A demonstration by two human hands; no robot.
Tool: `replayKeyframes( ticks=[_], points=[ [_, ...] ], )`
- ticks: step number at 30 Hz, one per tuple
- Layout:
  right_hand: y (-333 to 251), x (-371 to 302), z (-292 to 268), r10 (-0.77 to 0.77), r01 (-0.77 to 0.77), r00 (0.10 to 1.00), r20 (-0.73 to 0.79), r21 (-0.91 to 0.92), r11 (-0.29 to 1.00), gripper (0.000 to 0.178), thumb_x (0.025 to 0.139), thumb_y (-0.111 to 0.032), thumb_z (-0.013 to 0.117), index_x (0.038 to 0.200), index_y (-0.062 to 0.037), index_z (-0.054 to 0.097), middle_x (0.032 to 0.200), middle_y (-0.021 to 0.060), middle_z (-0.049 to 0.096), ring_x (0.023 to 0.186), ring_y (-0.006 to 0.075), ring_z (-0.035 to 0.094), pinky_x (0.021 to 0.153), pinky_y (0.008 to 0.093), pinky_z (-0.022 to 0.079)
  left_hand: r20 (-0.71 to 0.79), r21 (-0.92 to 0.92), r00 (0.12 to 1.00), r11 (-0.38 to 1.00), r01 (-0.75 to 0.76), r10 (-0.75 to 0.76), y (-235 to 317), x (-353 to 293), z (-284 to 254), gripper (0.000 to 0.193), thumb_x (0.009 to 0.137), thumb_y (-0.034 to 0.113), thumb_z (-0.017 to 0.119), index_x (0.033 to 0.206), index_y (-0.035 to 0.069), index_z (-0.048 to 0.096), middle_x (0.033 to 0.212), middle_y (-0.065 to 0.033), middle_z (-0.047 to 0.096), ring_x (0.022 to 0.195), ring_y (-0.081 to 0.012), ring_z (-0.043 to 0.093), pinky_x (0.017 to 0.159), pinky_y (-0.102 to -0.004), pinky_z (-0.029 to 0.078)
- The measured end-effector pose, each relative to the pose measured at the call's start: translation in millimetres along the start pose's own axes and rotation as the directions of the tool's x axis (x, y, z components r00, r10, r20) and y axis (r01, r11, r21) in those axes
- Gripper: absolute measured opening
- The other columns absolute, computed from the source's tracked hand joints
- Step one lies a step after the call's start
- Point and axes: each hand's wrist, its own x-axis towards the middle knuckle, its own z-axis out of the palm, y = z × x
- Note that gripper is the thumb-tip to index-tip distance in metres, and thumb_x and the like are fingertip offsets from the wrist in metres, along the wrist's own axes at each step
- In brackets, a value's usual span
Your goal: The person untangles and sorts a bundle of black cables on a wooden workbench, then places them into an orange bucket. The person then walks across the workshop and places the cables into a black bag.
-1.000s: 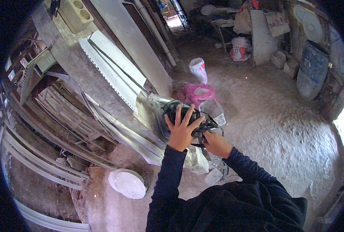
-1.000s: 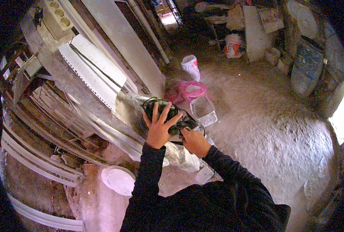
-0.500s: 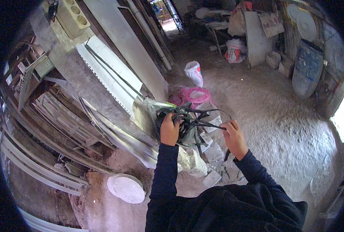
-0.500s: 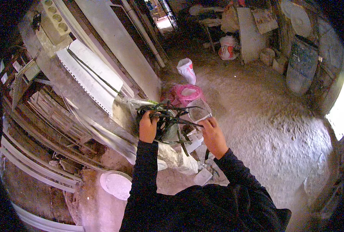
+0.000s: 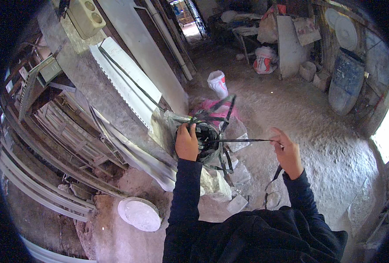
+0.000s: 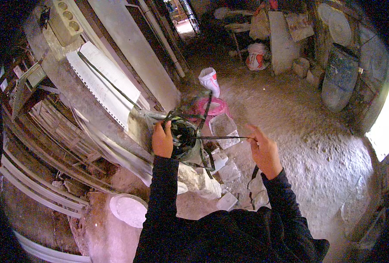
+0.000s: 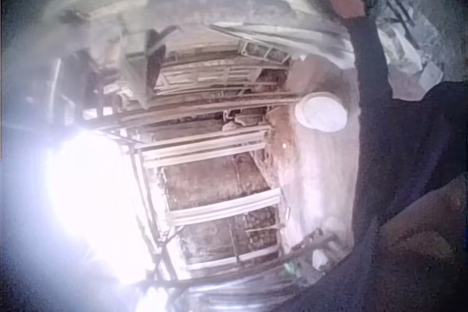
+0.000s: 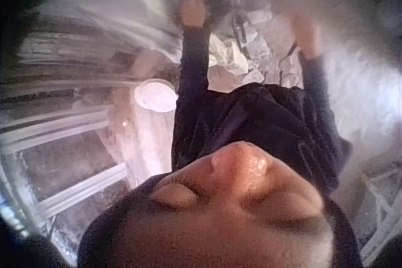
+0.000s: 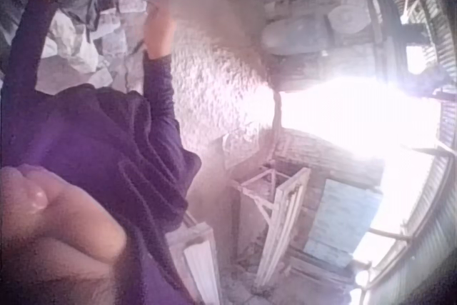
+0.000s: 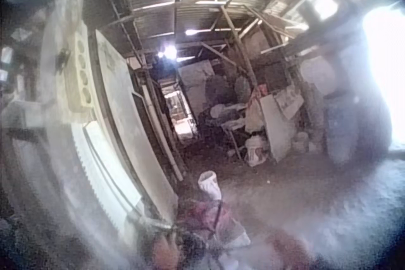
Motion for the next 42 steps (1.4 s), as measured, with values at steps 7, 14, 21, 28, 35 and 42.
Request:
replayKeyframes(
  ticks=[7,14,21,28,35,42],
  points=[
    [-23.8,12.6,-27.1,0.055,-0.016,0.974,-0.221,0.176,0.984,0.017,0.082,0.001,0.051,0.097,-0.0032,0.058,0.083,0.0048,0.064,0.072,0.0116,0.061,0.058,0.0238,0.049,-0.019,0.084,1.000,0.996,0.005,-0.003,-6.1,-0.5,-5.0,0.041,0.088,0.035,0.045,0.098,-0.003,0.051,0.102,-0.0201,0.052,0.090,-0.0387,0.052,0.074,-0.0428,0.043],
    [-16.8,26.6,-69.6,-0.065,0.142,0.875,-0.479,0.126,0.982,0.010,0.084,-0.002,0.051,0.090,-0.0030,0.059,0.087,0.0038,0.058,0.072,0.0092,0.056,0.055,0.0223,0.049,0.060,0.149,0.994,0.986,0.079,-0.089,-13.2,-3.2,-10.2,0.042,0.089,0.036,0.044,0.100,-0.004,0.050,0.100,-0.0216,0.053,0.089,-0.0391,0.053,0.075,-0.0435,0.043],
    [-9.9,23.1,-97.1,-0.096,0.175,0.798,-0.595,0.076,0.982,0.009,0.086,-0.003,0.050,0.093,-0.0021,0.057,0.092,0.0071,0.059,0.077,0.0099,0.056,0.056,0.0223,0.050,-0.050,0.062,0.999,0.998,-0.008,0.011,-19.0,-5.9,-6.7,0.036,0.086,0.031,0.050,0.099,-0.003,0.048,0.100,-0.0234,0.054,0.090,-0.0396,0.053,0.072,-0.0443,0.043],
    [6.0,16.7,-119.7,-0.053,0.133,0.716,-0.696,0.062,0.989,0.007,0.085,-0.004,0.051,0.090,-0.0025,0.056,0.098,0.0084,0.060,0.080,0.0105,0.056,0.057,0.0225,0.049,-0.172,0.048,0.984,0.998,-0.046,0.054,-14.2,-8.6,-6.9,0.027,0.078,0.006,0.053,0.104,0.002,0.045,0.103,-0.0202,0.051,0.086,-0.0413,0.054,0.072,-0.0445,0.043],
    [42.6,2.0,-109.6,0.033,-0.016,0.921,-0.388,0.046,0.999,0.008,0.081,0.000,0.051,0.088,-0.0034,0.056,0.081,0.0038,0.056,0.070,0.0112,0.054,0.055,0.0238,0.045,0.037,0.323,0.992,0.938,-0.129,0.124,-8.6,-21.6,-5.5,0.035,0.072,0.002,0.054,0.104,0.014,0.048,0.108,-0.0112,0.045,0.079,-0.0341,0.058,0.061,-0.0429,0.048],
    [84.1,-6.7,-77.5,0.278,-0.215,0.932,0.232,-0.264,0.940,0.033,0.073,0.001,0.056,0.105,-0.0060,0.049,0.073,0.0079,0.057,0.062,0.0165,0.055,0.056,0.0297,0.044,0.304,0.451,0.948,0.861,-0.234,0.099,-10.8,-30.8,-5.0,0.020,0.074,0.023,0.057,0.084,0.006,0.057,0.093,-0.0114,0.052,0.071,-0.0309,0.060,0.060,-0.0405,0.050]
  ],
)
